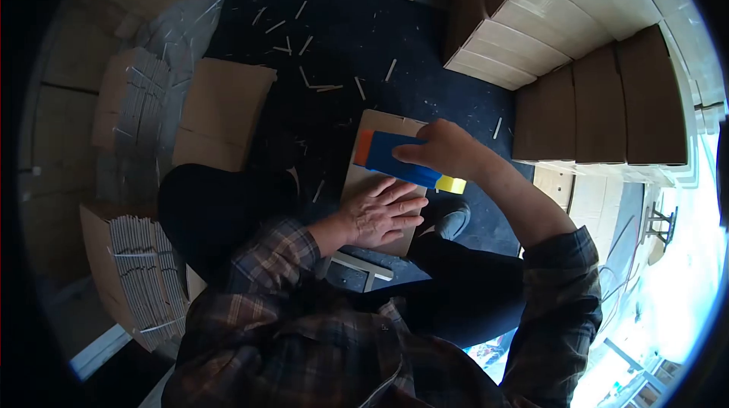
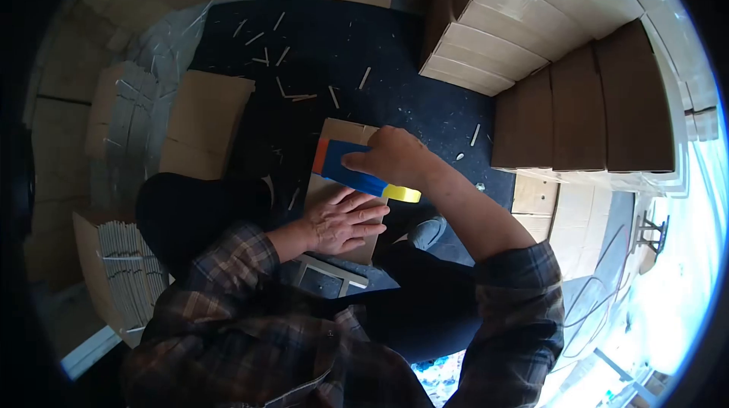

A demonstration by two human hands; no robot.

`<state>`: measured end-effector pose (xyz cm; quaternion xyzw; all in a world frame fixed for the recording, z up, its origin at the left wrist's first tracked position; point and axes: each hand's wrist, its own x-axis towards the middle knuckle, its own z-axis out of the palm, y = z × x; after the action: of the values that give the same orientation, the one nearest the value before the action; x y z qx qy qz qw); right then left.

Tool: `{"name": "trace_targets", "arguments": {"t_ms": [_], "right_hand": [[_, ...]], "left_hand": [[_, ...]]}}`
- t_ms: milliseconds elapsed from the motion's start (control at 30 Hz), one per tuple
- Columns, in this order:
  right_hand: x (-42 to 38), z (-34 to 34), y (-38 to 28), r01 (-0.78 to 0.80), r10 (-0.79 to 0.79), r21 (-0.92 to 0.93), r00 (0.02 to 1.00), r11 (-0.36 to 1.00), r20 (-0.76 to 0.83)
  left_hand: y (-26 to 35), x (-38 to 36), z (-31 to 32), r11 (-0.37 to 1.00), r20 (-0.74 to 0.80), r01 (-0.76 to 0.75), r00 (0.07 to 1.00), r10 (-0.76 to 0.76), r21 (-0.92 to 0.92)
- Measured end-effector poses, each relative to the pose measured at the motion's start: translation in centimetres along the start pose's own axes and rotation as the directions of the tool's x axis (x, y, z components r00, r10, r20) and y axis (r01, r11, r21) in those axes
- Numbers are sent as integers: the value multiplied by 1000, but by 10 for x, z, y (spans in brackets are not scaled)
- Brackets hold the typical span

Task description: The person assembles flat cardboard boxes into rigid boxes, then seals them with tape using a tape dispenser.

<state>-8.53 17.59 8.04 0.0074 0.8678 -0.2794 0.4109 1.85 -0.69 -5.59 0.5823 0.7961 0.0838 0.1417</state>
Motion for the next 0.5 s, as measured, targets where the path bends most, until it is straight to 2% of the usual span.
{"name": "trace_targets", "arguments": {"t_ms": [133, 200, 267, 400, 500], "right_hand": [[-21, -4, 26, 79, -80, -38, 996, 996, -32], [-44, -17, 47, 84, -80, 50, 993, 995, -82], [-68, -33, 69, 16, -12, 103, 999, 995, -40], [-96, -42, 140, 19, -6, 153, 996, 988, -85], [-97, -32, 168, 27, -1, 230, 994, 973, -110]], "left_hand": [[2, 0, 1, 999, -11, 20, 1000, -21, -24], [2, 0, -2, 999, -52, 21, 998, -24, -47], [2, 1, -2, 998, -118, 29, 992, -36, -63], [1, 2, 0, 999, -95, 24, 995, -27, -40], [1, 1, 0, 998, -75, 39, 996, -43, -55]]}}
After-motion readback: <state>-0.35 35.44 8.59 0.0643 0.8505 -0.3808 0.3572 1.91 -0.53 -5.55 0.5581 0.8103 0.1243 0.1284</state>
